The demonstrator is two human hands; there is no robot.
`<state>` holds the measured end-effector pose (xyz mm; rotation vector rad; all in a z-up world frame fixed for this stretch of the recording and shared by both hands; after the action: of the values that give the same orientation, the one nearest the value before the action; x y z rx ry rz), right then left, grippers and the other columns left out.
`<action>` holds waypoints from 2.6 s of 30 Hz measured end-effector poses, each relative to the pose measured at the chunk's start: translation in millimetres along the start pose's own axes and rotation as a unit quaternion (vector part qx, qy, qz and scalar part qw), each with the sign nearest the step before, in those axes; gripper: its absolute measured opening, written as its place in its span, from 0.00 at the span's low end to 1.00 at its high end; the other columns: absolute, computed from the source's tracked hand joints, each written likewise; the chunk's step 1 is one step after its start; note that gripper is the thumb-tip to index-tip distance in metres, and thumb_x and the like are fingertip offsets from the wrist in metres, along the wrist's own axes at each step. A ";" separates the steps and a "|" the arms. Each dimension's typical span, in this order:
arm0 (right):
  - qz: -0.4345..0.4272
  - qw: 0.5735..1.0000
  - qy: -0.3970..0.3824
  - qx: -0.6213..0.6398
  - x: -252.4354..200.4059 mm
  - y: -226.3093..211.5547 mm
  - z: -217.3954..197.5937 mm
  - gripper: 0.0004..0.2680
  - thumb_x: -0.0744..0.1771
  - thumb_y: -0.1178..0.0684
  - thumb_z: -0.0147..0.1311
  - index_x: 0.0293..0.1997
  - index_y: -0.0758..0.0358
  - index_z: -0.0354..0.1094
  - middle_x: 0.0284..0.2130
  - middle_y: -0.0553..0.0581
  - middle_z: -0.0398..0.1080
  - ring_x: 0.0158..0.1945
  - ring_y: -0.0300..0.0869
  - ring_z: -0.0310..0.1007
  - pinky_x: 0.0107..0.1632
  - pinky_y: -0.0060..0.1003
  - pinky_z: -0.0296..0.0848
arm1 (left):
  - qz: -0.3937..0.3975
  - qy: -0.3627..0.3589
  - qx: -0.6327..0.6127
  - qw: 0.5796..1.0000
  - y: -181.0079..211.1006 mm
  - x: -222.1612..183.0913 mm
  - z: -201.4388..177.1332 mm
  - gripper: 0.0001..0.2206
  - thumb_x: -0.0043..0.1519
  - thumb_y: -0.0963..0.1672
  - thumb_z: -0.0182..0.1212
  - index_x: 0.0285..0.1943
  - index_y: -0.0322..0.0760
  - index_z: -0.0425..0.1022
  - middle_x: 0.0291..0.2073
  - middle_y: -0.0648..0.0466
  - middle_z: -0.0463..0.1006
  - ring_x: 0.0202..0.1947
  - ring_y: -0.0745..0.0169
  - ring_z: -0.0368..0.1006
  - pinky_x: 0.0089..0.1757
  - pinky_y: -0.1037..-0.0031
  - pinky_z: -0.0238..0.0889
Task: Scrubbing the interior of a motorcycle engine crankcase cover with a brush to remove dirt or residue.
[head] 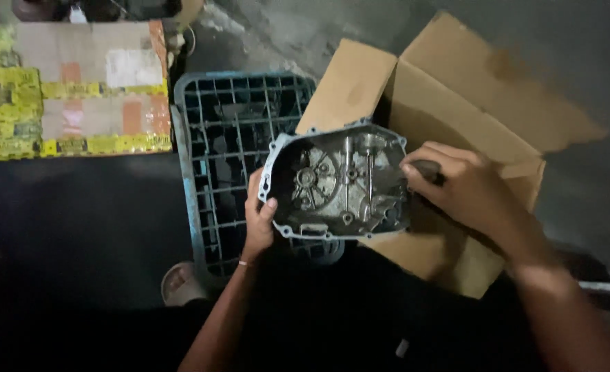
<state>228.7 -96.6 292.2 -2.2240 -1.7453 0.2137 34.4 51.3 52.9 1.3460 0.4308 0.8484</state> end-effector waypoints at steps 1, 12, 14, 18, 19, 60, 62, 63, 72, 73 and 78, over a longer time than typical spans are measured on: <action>-0.004 1.000 0.004 -0.004 3.3 1.1 -0.1 0.05 0.70 0.54 0.52 0.43 0.62 0.72 0.36 0.52 0.73 0.37 0.44 0.71 0.43 0.36 0.66 | 0.007 0.001 -0.001 1.000 -8.3 7.9 -1.5 0.35 0.65 0.60 0.49 0.71 0.32 0.61 0.61 0.44 0.63 0.62 0.49 0.63 0.58 0.60 0.62; -0.047 0.975 0.173 -0.134 9.8 -1.9 40.6 0.04 0.67 0.55 0.62 0.43 0.54 0.74 0.27 0.51 0.70 0.30 0.47 0.76 0.34 0.38 0.76 | 0.024 0.026 -0.005 0.999 -18.3 6.4 -4.8 0.36 0.61 0.56 0.54 0.71 0.26 0.65 0.65 0.33 0.65 0.62 0.43 0.62 0.60 0.50 0.53; -0.026 0.979 0.164 -0.118 6.9 -4.4 27.2 0.03 0.67 0.51 0.61 0.42 0.52 0.73 0.26 0.49 0.70 0.31 0.46 0.76 0.35 0.37 0.76 | 0.024 0.026 0.000 0.999 -14.1 4.7 -5.3 0.35 0.62 0.57 0.54 0.71 0.27 0.66 0.64 0.34 0.66 0.62 0.43 0.62 0.60 0.51 0.53; -0.019 0.993 0.109 -0.026 16.9 0.6 37.7 0.03 0.66 0.53 0.61 0.37 0.56 0.72 0.21 0.55 0.70 0.27 0.53 0.75 0.31 0.43 0.74 | 0.039 0.040 -0.005 0.998 -15.7 12.5 -5.5 0.34 0.62 0.57 0.55 0.71 0.29 0.67 0.63 0.36 0.67 0.62 0.43 0.62 0.61 0.53 0.53; -0.019 0.994 0.105 -0.023 16.8 2.3 41.5 0.03 0.66 0.53 0.61 0.37 0.56 0.72 0.21 0.55 0.70 0.27 0.53 0.75 0.31 0.43 0.74 | 0.035 0.042 -0.004 0.999 -13.9 7.7 -5.7 0.34 0.62 0.57 0.55 0.71 0.29 0.67 0.63 0.36 0.67 0.62 0.43 0.62 0.61 0.53 0.53; -0.066 0.986 0.141 -0.063 1.2 1.6 39.8 0.03 0.67 0.54 0.62 0.42 0.57 0.73 0.30 0.53 0.74 0.36 0.52 0.78 0.39 0.40 0.76 | 0.063 0.029 -0.010 0.998 -20.1 12.0 -7.1 0.32 0.65 0.56 0.55 0.72 0.32 0.66 0.65 0.39 0.66 0.65 0.43 0.62 0.63 0.51 0.52; -0.056 0.991 0.094 -0.077 2.6 -22.2 24.6 0.04 0.69 0.55 0.59 0.47 0.61 0.74 0.36 0.54 0.74 0.37 0.47 0.76 0.39 0.36 0.75 | 0.083 0.037 0.014 0.996 -14.1 8.8 -8.1 0.31 0.67 0.58 0.50 0.72 0.33 0.65 0.65 0.41 0.66 0.66 0.46 0.62 0.64 0.54 0.54; -0.047 0.993 0.053 -0.093 3.8 -32.9 18.5 0.07 0.71 0.57 0.56 0.52 0.65 0.75 0.41 0.55 0.75 0.37 0.42 0.75 0.40 0.32 0.73 | 0.110 0.041 0.039 0.992 -8.1 7.3 -7.9 0.31 0.70 0.59 0.46 0.71 0.35 0.65 0.65 0.43 0.66 0.67 0.48 0.61 0.65 0.58 0.55; -0.062 0.971 0.142 -0.181 1.3 -22.8 22.1 0.02 0.72 0.59 0.60 0.49 0.63 0.74 0.36 0.52 0.71 0.36 0.41 0.71 0.38 0.35 0.69 | 0.085 0.036 0.000 0.996 -14.4 2.5 -9.8 0.31 0.68 0.59 0.50 0.71 0.38 0.65 0.65 0.44 0.65 0.67 0.49 0.62 0.64 0.60 0.55; -0.059 0.971 0.143 -0.181 4.9 -17.6 26.9 0.02 0.72 0.59 0.60 0.49 0.63 0.74 0.36 0.52 0.71 0.36 0.41 0.71 0.38 0.35 0.69 | 0.085 0.033 0.001 0.996 -10.5 6.5 -11.1 0.31 0.68 0.59 0.50 0.71 0.38 0.65 0.65 0.44 0.65 0.67 0.49 0.62 0.64 0.60 0.55; -0.117 0.961 0.039 -0.246 -3.4 -3.6 56.7 0.09 0.67 0.71 0.54 0.53 0.77 0.66 0.56 0.61 0.66 0.63 0.43 0.67 0.77 0.39 0.60 | 0.029 0.035 -0.034 0.998 -14.4 2.8 -9.1 0.32 0.65 0.59 0.52 0.70 0.35 0.65 0.61 0.48 0.64 0.63 0.54 0.64 0.60 0.64 0.58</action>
<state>207.5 -90.9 239.6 -2.2605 -2.1781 -0.3989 33.8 59.6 37.7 1.2735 0.4153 0.9519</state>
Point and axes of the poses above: each hand's wrist, its own x-axis towards the middle knuckle, its own z-axis out of the palm, y = z × x, the point moved 7 cm from there along x, towards the middle knuckle
